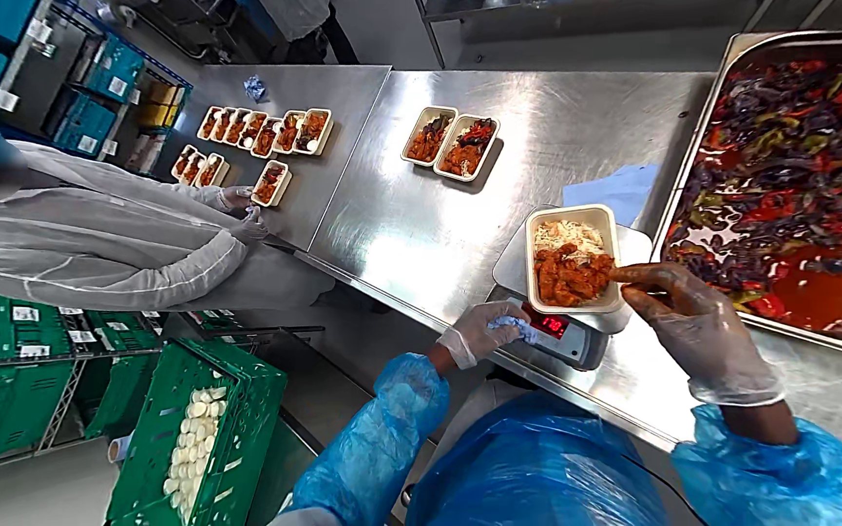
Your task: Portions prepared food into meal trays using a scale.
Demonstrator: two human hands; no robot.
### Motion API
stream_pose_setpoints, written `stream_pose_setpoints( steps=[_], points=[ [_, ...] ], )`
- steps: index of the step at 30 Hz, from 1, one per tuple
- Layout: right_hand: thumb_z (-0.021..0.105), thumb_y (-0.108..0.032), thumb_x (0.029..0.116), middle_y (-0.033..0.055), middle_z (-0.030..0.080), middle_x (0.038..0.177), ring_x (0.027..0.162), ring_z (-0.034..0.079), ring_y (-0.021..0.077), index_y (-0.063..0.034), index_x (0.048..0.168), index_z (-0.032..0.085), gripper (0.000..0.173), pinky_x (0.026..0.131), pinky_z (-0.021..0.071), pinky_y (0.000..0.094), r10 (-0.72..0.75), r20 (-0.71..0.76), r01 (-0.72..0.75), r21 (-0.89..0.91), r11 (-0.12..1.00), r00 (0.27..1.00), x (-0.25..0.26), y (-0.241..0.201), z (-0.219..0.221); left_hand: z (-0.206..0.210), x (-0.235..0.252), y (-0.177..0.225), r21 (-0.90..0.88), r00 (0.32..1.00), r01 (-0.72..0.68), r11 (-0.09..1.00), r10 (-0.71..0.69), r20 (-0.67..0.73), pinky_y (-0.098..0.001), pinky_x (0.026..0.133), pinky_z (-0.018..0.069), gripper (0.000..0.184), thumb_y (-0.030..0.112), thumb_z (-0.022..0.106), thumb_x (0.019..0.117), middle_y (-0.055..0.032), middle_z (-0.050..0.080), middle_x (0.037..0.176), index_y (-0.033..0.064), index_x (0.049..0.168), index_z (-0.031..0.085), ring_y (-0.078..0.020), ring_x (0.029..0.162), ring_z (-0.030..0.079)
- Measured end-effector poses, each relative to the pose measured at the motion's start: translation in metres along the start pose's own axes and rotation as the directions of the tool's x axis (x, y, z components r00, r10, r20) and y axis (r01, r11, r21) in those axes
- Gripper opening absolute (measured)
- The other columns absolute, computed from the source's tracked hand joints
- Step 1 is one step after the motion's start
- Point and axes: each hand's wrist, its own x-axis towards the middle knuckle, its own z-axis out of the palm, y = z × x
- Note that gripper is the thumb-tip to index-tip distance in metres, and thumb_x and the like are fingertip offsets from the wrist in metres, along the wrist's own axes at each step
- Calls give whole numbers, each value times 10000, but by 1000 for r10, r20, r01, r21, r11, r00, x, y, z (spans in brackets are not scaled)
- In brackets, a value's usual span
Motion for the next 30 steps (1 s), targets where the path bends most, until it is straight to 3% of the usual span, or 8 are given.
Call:
stream_pose_setpoints(
  steps=[3,6,10,14,18,21,26,30],
  points=[
    [618,-141,1009,38,670,1279,1057,677,139,-131,1237,697,241,909,584,348,6,-12,-7,-21,1000,1000,-2,0,-10,-1,4,-50,-26,998,-45,999,44,-37,-403,897,589,252,119,611,977,-86,743,1105,56,1209,690,-163,982,705],
    [625,-137,994,53,675,1259,1049,677,144,-109,1223,699,242,923,582,359,27,-74,-26,25,999,997,0,-6,-23,-1,-9,-32,-106,984,-51,993,32,-173,-380,866,586,256,44,665,926,-95,713,1107,41,1181,678,-169,963,684],
    [634,-127,992,64,678,1267,1073,676,149,-94,1224,698,243,956,568,359,46,-128,-43,31,999,991,-2,-9,-33,3,-16,1,-15,934,-36,999,28,-356,-422,810,565,265,45,727,908,-98,683,1142,95,1165,682,-226,976,657],
    [631,-139,992,58,677,1267,1064,677,146,-103,1220,704,241,943,573,349,27,-136,-26,9,1000,990,-7,-7,-32,18,3,3,-145,895,-127,981,50,-443,-337,651,576,231,26,677,949,-89,693,1037,87,1168,641,-182,784,662],
    [608,-144,1017,35,680,1263,1029,688,127,-132,1242,692,240,908,581,336,56,-105,-60,-36,998,993,-18,-8,-31,31,29,-19,-196,851,-231,953,100,-515,-343,737,593,273,-30,689,910,-87,683,1074,68,1152,614,-190,877,681],
    [611,-151,1016,17,681,1261,1036,684,112,-150,1245,694,244,902,585,326,68,-102,-72,-36,997,992,-20,-6,-33,38,60,-42,-292,813,-221,931,11,-582,-372,775,617,283,-112,740,802,-126,684,1021,-3,1048,650,-212,875,686],
    [629,-133,996,48,669,1263,1059,671,147,-116,1208,711,227,942,570,367,101,-137,-102,3,995,985,-12,-11,-33,43,33,-32,-160,829,-275,948,149,-539,-306,689,575,220,-11,680,926,-69,672,1029,70,1119,613,-165,827,662],
    [631,-139,1001,42,675,1253,1059,671,139,-123,1218,706,230,941,567,365,111,-135,-113,-7,994,985,-12,-11,-35,65,16,-50,-155,848,-256,954,144,-510,-356,637,587,191,25,695,939,-88,679,1028,82,1109,628,-210,796,670]
  ],
)
